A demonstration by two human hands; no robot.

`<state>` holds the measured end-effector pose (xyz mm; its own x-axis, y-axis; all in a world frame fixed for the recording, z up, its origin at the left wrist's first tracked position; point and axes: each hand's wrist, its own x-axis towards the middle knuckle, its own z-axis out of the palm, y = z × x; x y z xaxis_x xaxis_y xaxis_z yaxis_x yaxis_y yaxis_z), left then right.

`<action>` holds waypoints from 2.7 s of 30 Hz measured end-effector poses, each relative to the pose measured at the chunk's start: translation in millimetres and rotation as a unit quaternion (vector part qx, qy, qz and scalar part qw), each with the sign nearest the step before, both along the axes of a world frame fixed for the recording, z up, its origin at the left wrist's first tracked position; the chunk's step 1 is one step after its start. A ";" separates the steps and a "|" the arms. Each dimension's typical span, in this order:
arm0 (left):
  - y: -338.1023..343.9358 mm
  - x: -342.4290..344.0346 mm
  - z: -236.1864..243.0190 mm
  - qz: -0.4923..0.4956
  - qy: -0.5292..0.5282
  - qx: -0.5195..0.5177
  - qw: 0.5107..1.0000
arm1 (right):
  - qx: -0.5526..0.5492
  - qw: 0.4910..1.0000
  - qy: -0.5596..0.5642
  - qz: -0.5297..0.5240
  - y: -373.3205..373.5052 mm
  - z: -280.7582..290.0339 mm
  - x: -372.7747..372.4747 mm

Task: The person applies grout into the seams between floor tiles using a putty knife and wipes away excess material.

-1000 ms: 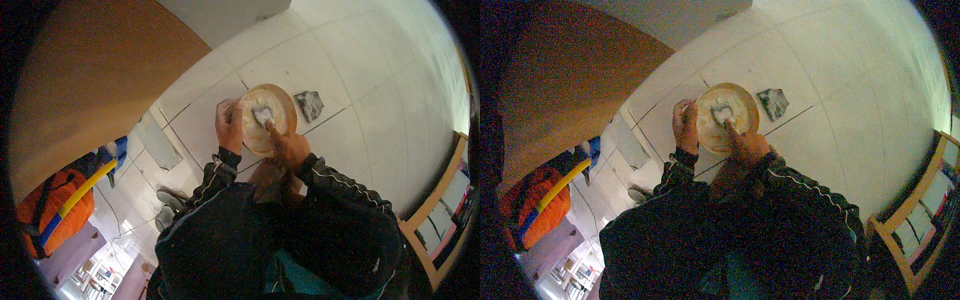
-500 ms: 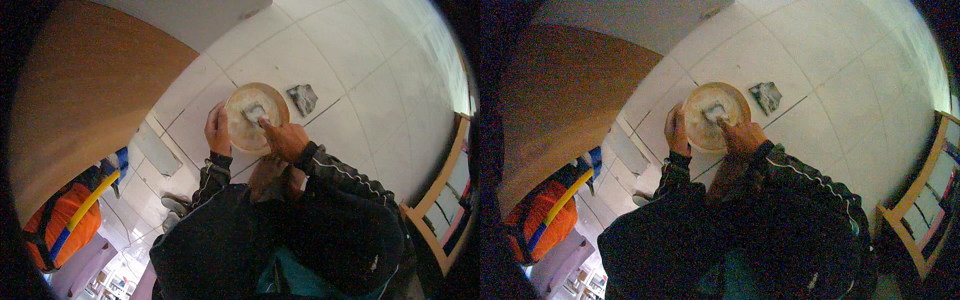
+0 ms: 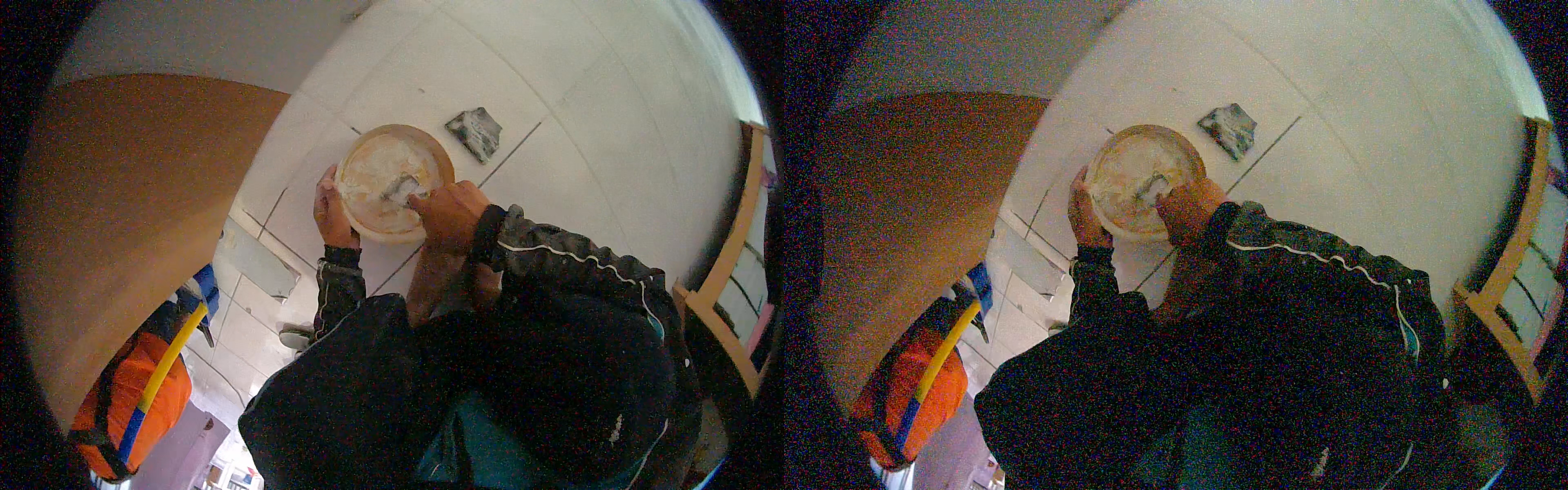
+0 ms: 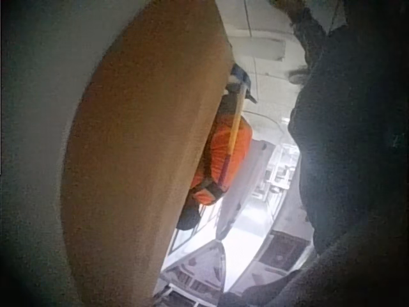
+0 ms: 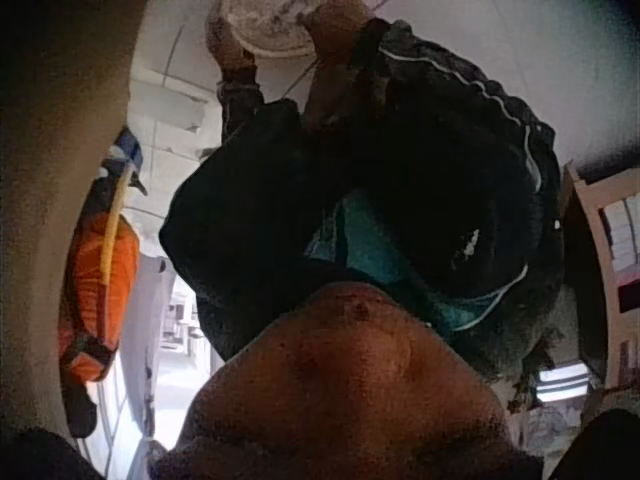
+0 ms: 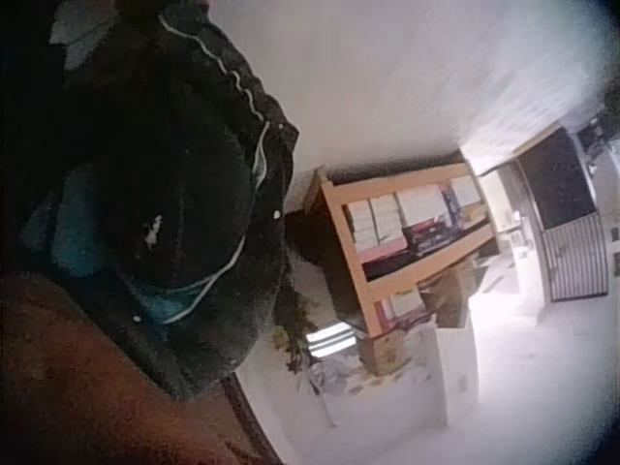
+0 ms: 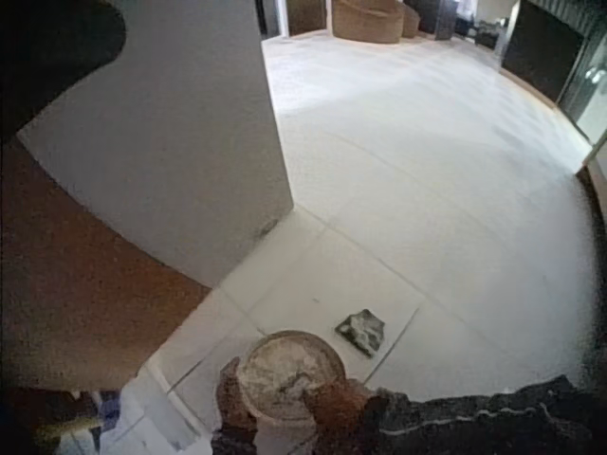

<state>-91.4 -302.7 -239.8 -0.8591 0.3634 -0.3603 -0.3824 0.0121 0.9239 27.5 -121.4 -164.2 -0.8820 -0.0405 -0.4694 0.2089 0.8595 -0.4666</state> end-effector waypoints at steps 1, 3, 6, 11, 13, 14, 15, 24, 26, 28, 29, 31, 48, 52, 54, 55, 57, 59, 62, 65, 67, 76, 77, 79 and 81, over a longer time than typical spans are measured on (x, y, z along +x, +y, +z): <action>-1.4 2.0 -0.4 0.025 -0.053 0.041 0.997 | -0.005 1.000 0.012 -0.011 0.7 -3.3 5.6; -4.5 5.2 -4.3 0.053 -0.107 0.078 0.990 | -0.013 0.999 0.023 -0.021 3.5 -0.7 7.3; -3.8 3.6 -8.4 0.067 -0.103 0.103 0.987 | -0.006 0.999 0.039 0.007 17.6 25.3 -8.2; 10.8 0.4 3.7 0.034 0.059 -0.037 0.997 | 0.028 0.994 0.093 -0.059 28.1 8.2 -15.8; 13.2 -1.6 13.6 0.056 0.084 -0.044 0.994 | -0.001 0.997 0.074 -0.039 20.6 6.5 -5.1; 12.1 -2.5 19.5 0.074 0.109 -0.050 0.990 | -0.027 0.998 0.053 -0.023 15.6 7.7 1.6; 14.4 -2.9 24.1 0.078 0.109 -0.048 0.990 | -0.026 0.998 0.053 -0.018 13.7 8.7 10.6; 26.2 -9.6 48.7 0.056 0.115 -0.099 0.987 | -0.027 0.999 0.018 -0.027 9.2 10.2 4.2; 22.4 -11.7 43.8 0.056 0.123 -0.113 0.984 | -0.041 0.999 0.027 -0.007 8.1 11.5 16.5; 20.0 -13.3 45.7 0.054 0.140 -0.113 0.982 | -0.057 0.998 0.037 0.011 12.7 12.8 18.6; 19.0 -12.5 45.8 0.052 0.153 -0.115 0.980 | -0.026 0.999 0.022 0.029 16.6 13.8 17.0; 17.9 -15.4 49.9 0.037 0.144 -0.122 0.981 | 0.004 0.999 0.005 0.048 24.8 18.7 7.3; 28.0 -11.5 56.0 0.006 0.195 -0.086 0.977 | -0.045 0.999 -0.007 -0.011 47.1 6.6 21.1; 34.0 -11.1 57.7 -0.012 0.202 -0.093 0.975 | -0.002 0.997 0.037 -0.064 46.7 -5.2 6.9; 37.5 -10.0 60.3 -0.014 0.204 -0.108 0.973 | -0.013 0.998 0.026 -0.061 27.2 -6.4 13.8; 40.7 -8.2 61.8 0.012 0.183 -0.112 0.977 | -0.024 0.998 0.015 -0.058 17.3 -8.3 21.6; 40.6 -6.9 63.1 0.041 0.164 -0.119 0.978 | -0.054 0.998 0.014 -0.043 6.7 -1.3 28.6; 38.2 -6.0 61.6 0.083 0.167 -0.149 0.971 | -0.072 0.993 -0.091 0.032 2.4 18.9 28.7; 33.4 -11.9 58.2 0.042 0.194 -0.147 0.969 | -0.152 0.980 -0.129 0.030 22.8 0.9 27.0; 23.5 -29.5 54.2 0.020 0.195 -0.179 0.964 | -0.370 0.918 -0.102 -0.098 44.6 11.6 20.5; 16.2 -39.2 49.0 0.020 0.177 -0.182 0.967 | -0.462 0.851 -0.137 -0.207 54.8 9.0 20.4; 2.1 -33.4 40.8 0.010 0.200 -0.210 0.957 | -0.604 0.723 -0.041 -0.333 48.5 -13.2 28.0; 5.4 -21.2 54.7 -0.034 0.177 -0.247 0.952 | -0.607 0.721 -0.037 -0.333 44.8 -15.2 26.3; 10.5 3.7 48.3 -0.155 0.107 -0.169 0.967 | -0.602 0.712 0.016 -0.361 34.7 -19.8 23.9; 20.7 27.0 34.2 -0.258 0.154 -0.108 0.948 | -0.558 0.747 0.067 -0.357 22.2 -43.0 24.0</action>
